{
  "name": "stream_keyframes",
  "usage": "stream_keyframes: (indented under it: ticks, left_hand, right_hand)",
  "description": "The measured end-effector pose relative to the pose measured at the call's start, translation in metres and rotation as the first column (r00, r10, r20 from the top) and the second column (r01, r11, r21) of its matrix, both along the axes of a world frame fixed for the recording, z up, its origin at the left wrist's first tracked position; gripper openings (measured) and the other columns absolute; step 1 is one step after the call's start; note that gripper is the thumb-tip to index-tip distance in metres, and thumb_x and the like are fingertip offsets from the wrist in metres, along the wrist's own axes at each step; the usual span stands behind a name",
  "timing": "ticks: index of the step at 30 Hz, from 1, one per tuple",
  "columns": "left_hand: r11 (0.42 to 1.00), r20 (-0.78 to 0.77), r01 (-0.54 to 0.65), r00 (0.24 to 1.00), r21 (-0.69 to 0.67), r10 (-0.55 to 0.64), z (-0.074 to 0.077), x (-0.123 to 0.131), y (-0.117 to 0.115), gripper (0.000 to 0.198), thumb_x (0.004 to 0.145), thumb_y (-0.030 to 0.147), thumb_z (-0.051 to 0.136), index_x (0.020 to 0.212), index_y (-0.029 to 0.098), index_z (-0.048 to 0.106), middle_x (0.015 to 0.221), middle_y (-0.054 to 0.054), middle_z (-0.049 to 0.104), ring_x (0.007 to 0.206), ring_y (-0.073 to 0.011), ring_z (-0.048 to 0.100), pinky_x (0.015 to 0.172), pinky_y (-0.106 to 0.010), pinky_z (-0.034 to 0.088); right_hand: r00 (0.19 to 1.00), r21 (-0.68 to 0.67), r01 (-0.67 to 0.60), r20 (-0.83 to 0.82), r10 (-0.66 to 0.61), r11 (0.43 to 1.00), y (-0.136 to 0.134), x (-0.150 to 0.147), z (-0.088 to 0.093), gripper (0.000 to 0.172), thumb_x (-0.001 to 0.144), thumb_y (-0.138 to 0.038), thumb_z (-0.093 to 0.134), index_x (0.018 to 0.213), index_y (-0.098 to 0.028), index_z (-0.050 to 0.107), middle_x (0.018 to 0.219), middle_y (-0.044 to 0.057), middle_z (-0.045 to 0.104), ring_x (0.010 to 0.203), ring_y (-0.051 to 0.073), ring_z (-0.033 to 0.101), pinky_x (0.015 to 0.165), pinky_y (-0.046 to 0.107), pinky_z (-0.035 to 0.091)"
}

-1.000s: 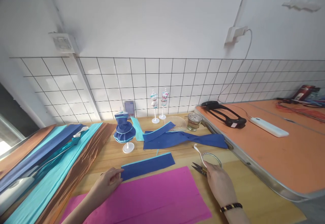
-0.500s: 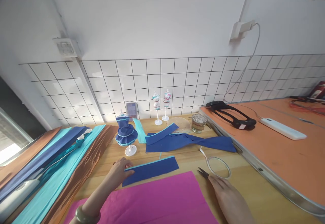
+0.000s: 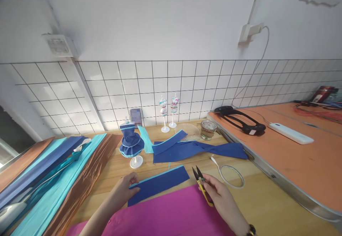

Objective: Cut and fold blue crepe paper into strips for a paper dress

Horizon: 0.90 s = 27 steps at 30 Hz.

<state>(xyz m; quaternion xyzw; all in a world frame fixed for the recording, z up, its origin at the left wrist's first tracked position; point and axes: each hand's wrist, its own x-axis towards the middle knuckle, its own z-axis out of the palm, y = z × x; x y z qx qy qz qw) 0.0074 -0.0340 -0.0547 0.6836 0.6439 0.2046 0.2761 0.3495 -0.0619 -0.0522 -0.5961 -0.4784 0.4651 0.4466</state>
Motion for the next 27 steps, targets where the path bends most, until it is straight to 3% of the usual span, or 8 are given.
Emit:
stream_keyframes:
  ticks: [3,8,15,17,19,21,23,27]
  left_hand:
    - [1.000,0.048,0.025,0.999,-0.001,-0.025,-0.001,0.001,-0.002,0.026,0.065,0.017,0.055,0.090,0.020,0.062,0.089,-0.001,0.067,0.087,-0.0183,0.058,0.076,-0.026,0.040]
    - [0.999,0.062,0.046,0.997,0.028,-0.048,0.004,0.002,-0.004,0.011,0.069,0.023,0.054,0.071,0.019,0.064,0.078,-0.003,0.065,0.080,-0.0205,0.057,0.072,-0.029,0.039]
    - [0.998,0.106,0.055,0.993,0.045,-0.059,0.012,0.005,-0.008,0.014,0.073,0.027,0.050,0.067,0.019,0.059,0.067,0.001,0.061,0.068,-0.0167,0.055,0.064,-0.026,0.038]
    - [0.998,0.112,0.049,0.992,0.036,-0.053,0.011,0.005,-0.008,0.016,0.074,0.028,0.049,0.067,0.019,0.060,0.065,0.001,0.061,0.066,-0.0167,0.055,0.062,-0.026,0.038]
    - [0.999,0.120,0.033,0.992,0.028,-0.036,0.010,0.004,-0.008,0.017,0.074,0.028,0.048,0.074,0.020,0.064,0.072,0.000,0.065,0.070,-0.0175,0.058,0.065,-0.026,0.041]
    - [1.000,0.121,-0.001,0.993,0.021,-0.001,0.008,0.003,-0.006,0.024,0.074,0.027,0.049,0.090,0.020,0.066,0.088,-0.003,0.069,0.083,-0.0197,0.061,0.074,-0.027,0.042]
    - [0.999,0.111,-0.040,0.993,0.012,0.039,0.005,0.001,-0.005,0.036,0.074,0.027,0.050,0.106,0.019,0.062,0.101,-0.007,0.068,0.096,-0.0226,0.060,0.082,-0.030,0.042]
    - [0.998,0.086,-0.056,0.995,-0.004,0.056,0.000,0.000,-0.002,0.044,0.073,0.023,0.052,0.116,0.017,0.058,0.105,-0.009,0.067,0.100,-0.0238,0.060,0.084,-0.032,0.042]
  right_hand:
    - [0.997,-0.041,-0.038,-0.073,0.035,0.998,0.005,-0.022,0.009,0.046,0.074,-0.052,0.060,0.106,-0.020,0.058,0.083,0.005,0.069,0.080,0.021,0.064,0.068,0.029,0.051]
    - [0.986,-0.114,-0.082,-0.152,0.064,0.990,0.006,-0.041,0.009,0.045,0.079,-0.054,0.054,0.110,-0.021,0.051,0.068,-0.001,0.063,0.061,0.015,0.059,0.055,0.025,0.046]
    - [0.981,-0.117,-0.167,-0.120,0.153,0.979,-0.005,-0.055,0.018,0.037,0.078,-0.054,0.056,0.093,-0.020,0.056,0.056,-0.007,0.046,0.045,0.008,0.041,0.038,0.018,0.028]
    - [0.985,-0.122,-0.170,-0.013,0.170,0.978,-0.007,-0.049,0.018,0.039,0.078,-0.055,0.054,0.095,-0.020,0.056,0.054,-0.008,0.043,0.044,0.008,0.041,0.038,0.019,0.030]
    - [0.961,-0.078,-0.162,0.216,0.176,0.984,-0.007,-0.035,0.015,0.040,0.080,-0.054,0.048,0.100,-0.019,0.056,0.056,-0.005,0.049,0.046,0.011,0.047,0.042,0.022,0.038]
    - [0.863,0.041,-0.153,0.493,0.113,0.987,-0.008,-0.015,0.009,0.038,0.082,-0.050,0.046,0.103,-0.020,0.057,0.071,0.002,0.061,0.061,0.017,0.059,0.055,0.027,0.048]
    - [0.755,0.158,-0.140,0.656,0.002,0.977,-0.012,0.007,0.001,0.033,0.081,-0.045,0.047,0.102,-0.022,0.059,0.095,0.008,0.066,0.086,0.024,0.062,0.075,0.036,0.050]
    - [0.578,0.197,-0.244,0.816,-0.021,0.950,-0.026,0.036,-0.017,0.033,0.086,-0.036,0.038,0.107,-0.025,0.061,0.102,0.009,0.065,0.090,0.027,0.063,0.079,0.043,0.050]
